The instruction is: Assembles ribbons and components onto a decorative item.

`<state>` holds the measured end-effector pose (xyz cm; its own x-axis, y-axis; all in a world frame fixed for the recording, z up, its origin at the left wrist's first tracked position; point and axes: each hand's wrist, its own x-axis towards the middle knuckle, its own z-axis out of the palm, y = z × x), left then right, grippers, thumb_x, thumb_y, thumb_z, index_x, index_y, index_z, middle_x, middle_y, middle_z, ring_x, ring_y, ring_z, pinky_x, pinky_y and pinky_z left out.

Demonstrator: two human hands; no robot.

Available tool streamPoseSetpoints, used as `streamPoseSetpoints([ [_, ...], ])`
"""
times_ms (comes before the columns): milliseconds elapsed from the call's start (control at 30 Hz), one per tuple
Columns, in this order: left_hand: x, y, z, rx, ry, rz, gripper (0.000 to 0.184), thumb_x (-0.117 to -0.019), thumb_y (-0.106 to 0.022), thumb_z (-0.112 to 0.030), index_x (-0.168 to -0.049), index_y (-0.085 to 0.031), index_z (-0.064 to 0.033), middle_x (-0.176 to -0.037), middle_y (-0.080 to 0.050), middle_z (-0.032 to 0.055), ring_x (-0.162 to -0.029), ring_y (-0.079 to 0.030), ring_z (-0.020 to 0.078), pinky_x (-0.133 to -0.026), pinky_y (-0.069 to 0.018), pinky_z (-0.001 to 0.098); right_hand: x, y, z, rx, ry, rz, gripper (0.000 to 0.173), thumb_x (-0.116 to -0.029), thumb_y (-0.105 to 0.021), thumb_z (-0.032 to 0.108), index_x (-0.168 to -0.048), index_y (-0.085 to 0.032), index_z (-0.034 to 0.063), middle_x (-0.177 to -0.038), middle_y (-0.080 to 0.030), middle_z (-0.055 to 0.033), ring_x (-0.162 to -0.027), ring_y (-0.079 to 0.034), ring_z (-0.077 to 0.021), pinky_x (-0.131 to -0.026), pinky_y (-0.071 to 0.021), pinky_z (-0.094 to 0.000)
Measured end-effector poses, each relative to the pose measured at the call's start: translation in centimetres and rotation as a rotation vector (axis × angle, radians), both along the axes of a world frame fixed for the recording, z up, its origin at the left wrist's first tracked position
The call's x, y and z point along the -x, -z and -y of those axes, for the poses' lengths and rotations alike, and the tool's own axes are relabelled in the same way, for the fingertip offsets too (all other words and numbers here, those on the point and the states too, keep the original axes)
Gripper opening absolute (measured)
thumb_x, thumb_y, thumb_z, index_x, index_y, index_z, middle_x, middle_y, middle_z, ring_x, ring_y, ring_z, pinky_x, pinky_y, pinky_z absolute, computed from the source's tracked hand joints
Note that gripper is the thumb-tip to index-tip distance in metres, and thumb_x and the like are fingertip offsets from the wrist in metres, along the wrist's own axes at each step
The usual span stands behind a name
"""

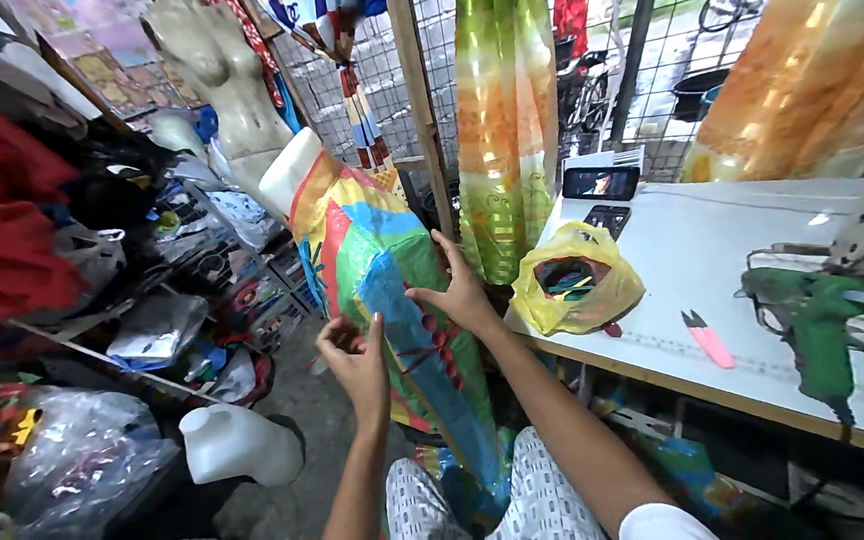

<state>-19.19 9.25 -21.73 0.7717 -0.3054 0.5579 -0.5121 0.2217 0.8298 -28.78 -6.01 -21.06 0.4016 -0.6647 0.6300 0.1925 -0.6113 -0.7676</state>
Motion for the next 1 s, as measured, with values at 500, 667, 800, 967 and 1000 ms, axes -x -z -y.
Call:
streamPoseSetpoints([
  [500, 0.0, 1.8, -0.3, -0.133, 0.095, 0.121, 0.011, -0.0956, -0.068, -0.007, -0.089, -0.072, 0.0016, -0.074, -0.069, -0.0018, -0.064, -0.061, -0.0048, -0.063, -0.0521, 0.0125, -1.4, 0.6, -1.1, -0.146, 0.077, 0.014, 0.090, -0.0861, -0.083, 0.031, -0.159, -0.034, 0.0101, -0.150, -0.047, -0.0240, -0.133, -0.049, -0.0446, -0.102, -0.0441, -0.0641],
  [667, -0.3, 2.2, -0.3, -0.116, 0.115, 0.130, 0.012, -0.0958, -0.068, -0.006, -0.088, -0.071, 0.0016, -0.073, -0.069, -0.0025, -0.063, -0.061, -0.0045, -0.063, -0.0519, 0.0124, -2.3, 0.7, -1.2, -0.144, 0.105, 0.026, 0.088, -0.0859, -0.083, 0.029, -0.157, -0.037, 0.0068, -0.146, -0.051, -0.0251, -0.131, -0.050, -0.0443, -0.102, -0.0434, -0.0647],
  [800, -0.4, 2.4, -0.5, -0.126, 0.001, 0.240, 0.019, -0.0922, -0.074, -0.014, -0.098, -0.072, 0.0041, -0.090, -0.071, 0.0074, -0.079, -0.067, 0.0035, -0.073, -0.0566, 0.0192, -2.2, 0.8, -0.9, -0.169, 0.072, 0.040, 0.087, -0.0861, -0.083, 0.032, -0.155, -0.038, 0.0042, -0.146, -0.051, -0.0251, -0.133, -0.050, -0.0419, -0.105, -0.0421, -0.0627],
  [967, -0.9, -1.9, -0.5, -0.176, -0.141, 0.559, 0.077, -0.0821, -0.084, -0.038, -0.131, -0.052, 0.0110, -0.136, -0.051, 0.0336, -0.126, -0.051, 0.0411, -0.101, -0.0454, 0.0525, -0.2, 2.3, -0.1, -0.269, -0.066, 0.067, 0.084, -0.0922, -0.076, 0.040, -0.159, -0.033, 0.0125, -0.148, -0.051, -0.0219, -0.125, -0.058, -0.0353, -0.097, -0.0518, -0.0534],
  [1000, -1.2, -3.3, -0.2, -0.248, -0.131, 0.623, 0.078, -0.0824, -0.083, -0.043, -0.135, -0.053, 0.0075, -0.141, -0.049, 0.0327, -0.132, -0.048, 0.0452, -0.106, -0.0417, 0.0591, 0.1, 2.6, -0.2, -0.300, -0.111, 0.066, 0.083, -0.0933, -0.075, 0.038, -0.159, -0.032, 0.0132, -0.148, -0.051, -0.0206, -0.124, -0.058, -0.0340, -0.097, -0.0524, -0.0519],
])
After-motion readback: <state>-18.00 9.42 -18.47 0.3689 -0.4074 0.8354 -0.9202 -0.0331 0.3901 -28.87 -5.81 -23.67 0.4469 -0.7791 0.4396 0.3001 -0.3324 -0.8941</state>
